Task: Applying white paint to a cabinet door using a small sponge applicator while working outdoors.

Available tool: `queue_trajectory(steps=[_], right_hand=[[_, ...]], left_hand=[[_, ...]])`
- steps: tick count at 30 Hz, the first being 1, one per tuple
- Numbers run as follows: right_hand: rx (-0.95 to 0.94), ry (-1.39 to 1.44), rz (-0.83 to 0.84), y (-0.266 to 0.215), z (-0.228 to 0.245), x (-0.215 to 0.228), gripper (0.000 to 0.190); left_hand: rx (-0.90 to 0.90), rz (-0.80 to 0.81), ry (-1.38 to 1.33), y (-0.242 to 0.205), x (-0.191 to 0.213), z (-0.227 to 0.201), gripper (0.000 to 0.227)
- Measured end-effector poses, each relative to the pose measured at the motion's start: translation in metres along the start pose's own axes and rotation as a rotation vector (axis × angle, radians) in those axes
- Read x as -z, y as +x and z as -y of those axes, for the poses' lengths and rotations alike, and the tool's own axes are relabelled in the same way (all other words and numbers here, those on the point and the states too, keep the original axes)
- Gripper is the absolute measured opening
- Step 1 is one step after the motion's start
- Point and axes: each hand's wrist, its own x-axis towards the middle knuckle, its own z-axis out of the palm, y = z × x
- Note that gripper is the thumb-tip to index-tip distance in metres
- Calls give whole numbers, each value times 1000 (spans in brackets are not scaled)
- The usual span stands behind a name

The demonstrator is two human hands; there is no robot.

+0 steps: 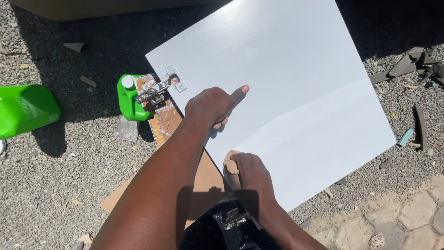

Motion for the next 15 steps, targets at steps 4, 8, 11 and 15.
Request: queue_trajectory(steps=[4, 8, 11, 15], right_hand=[[201, -255, 143, -10, -17, -10, 35], [169, -397, -282, 83, -111, 111, 23], [-89, -185, -280, 149, -141, 217, 17], [68, -113, -282, 143, -137, 199, 11]], left_hand=[[-28, 5, 12, 2, -3, 2, 88], [-36, 16, -17, -1, 4, 1, 87], [-10, 33, 11, 3, 4, 0, 89], [-2, 38, 28, 5, 5, 1, 90]])
